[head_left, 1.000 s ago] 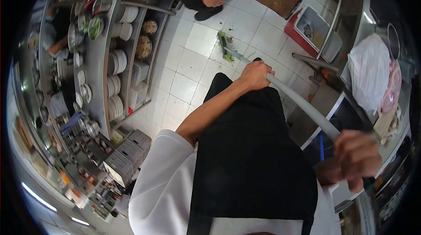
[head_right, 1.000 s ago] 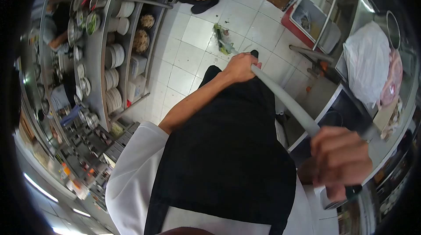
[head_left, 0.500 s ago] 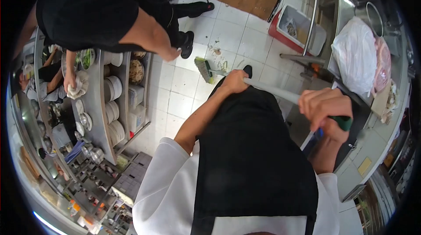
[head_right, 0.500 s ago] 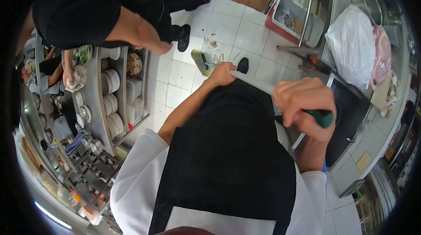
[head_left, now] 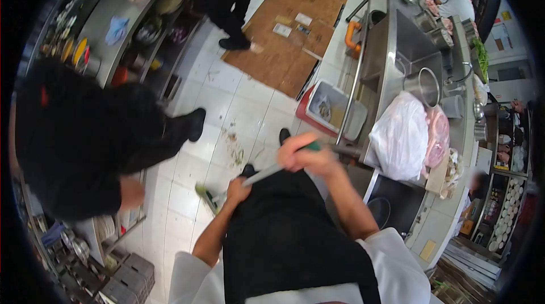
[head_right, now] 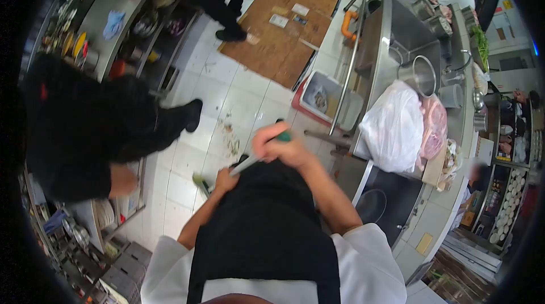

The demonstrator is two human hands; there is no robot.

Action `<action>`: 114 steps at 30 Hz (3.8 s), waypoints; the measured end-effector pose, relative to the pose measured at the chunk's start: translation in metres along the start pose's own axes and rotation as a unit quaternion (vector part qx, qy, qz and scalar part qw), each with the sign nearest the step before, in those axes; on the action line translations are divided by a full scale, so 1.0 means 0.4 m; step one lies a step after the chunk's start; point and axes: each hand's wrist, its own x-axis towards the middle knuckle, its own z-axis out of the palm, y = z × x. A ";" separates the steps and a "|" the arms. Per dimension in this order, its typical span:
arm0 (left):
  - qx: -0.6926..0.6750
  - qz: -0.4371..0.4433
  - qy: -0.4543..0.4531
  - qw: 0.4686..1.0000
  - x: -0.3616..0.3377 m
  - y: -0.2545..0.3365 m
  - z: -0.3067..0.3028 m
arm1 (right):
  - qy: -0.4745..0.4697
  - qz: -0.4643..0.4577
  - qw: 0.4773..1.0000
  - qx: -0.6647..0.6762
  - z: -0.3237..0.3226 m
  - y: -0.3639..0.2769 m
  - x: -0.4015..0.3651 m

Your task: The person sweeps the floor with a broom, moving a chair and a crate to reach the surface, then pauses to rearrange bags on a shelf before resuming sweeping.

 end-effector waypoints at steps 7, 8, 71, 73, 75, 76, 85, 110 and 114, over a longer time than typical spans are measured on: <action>-0.119 -0.020 0.073 0.990 0.184 0.126 0.106 | -0.221 -0.079 0.965 -0.115 -0.144 -0.209 0.061; -0.090 0.033 0.075 0.993 0.222 0.166 0.107 | -0.221 -0.102 0.958 -0.149 -0.180 -0.241 0.056; -0.187 -0.059 0.275 0.941 0.931 0.788 -0.420 | -0.569 -0.093 0.801 -0.161 -0.655 -0.934 0.985; -0.208 -0.075 0.241 0.945 0.920 0.737 -0.445 | -0.572 -0.121 0.800 -0.136 -0.651 -0.923 0.976; -0.193 -0.082 0.470 0.857 0.940 0.652 -0.400 | -0.452 -0.143 0.850 -0.229 -0.629 -0.841 0.945; -0.199 -0.075 0.462 0.861 0.952 0.621 -0.368 | -0.412 -0.138 0.860 -0.269 -0.613 -0.790 0.933; -0.275 -0.065 0.406 0.869 0.934 0.710 -0.284 | -0.329 -0.119 0.916 -0.199 -0.571 -0.793 0.743; -0.232 0.124 0.415 0.871 0.989 0.715 -0.482 | -0.363 -0.317 0.852 -0.207 -0.519 -0.777 0.645; -0.243 0.007 0.552 0.798 1.152 0.538 -0.500 | -0.327 -0.328 0.812 -0.354 -0.487 -0.537 0.803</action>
